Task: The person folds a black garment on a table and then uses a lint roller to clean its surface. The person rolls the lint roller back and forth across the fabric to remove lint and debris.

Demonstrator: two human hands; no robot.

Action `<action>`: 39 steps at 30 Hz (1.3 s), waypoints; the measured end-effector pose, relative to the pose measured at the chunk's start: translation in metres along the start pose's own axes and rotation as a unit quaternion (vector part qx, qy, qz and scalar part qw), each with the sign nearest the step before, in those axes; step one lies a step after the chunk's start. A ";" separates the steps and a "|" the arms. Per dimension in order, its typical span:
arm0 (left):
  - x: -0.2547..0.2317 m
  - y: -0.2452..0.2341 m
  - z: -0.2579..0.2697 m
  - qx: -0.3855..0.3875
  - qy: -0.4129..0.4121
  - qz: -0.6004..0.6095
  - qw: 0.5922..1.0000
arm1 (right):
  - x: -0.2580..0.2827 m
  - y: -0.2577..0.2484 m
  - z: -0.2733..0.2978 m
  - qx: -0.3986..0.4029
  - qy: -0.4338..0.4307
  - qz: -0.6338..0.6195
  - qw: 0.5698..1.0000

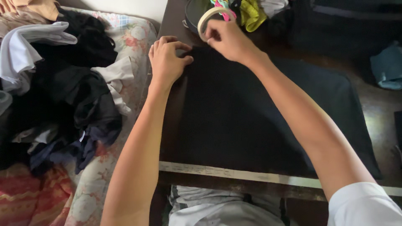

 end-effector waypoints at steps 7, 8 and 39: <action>0.001 0.000 -0.001 0.000 -0.003 -0.008 1.000 | 0.012 -0.009 0.006 0.011 0.019 0.026 0.999; 0.001 0.000 -0.001 0.000 -0.004 -0.008 1.000 | 0.020 -0.012 0.009 0.017 0.009 0.043 0.999; -0.016 -0.010 0.004 -0.005 0.024 0.010 1.000 | 0.068 -0.009 0.067 0.061 -0.133 0.244 0.959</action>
Point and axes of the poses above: each hand's wrist, its own z-axis away from the middle knuckle, its own y-axis out of the palm, x = y × z, the point moved 4 cm from there along -z, towards the middle knuckle, and after that the axes turned 6 degrees about -x, right-handed, at the moved point
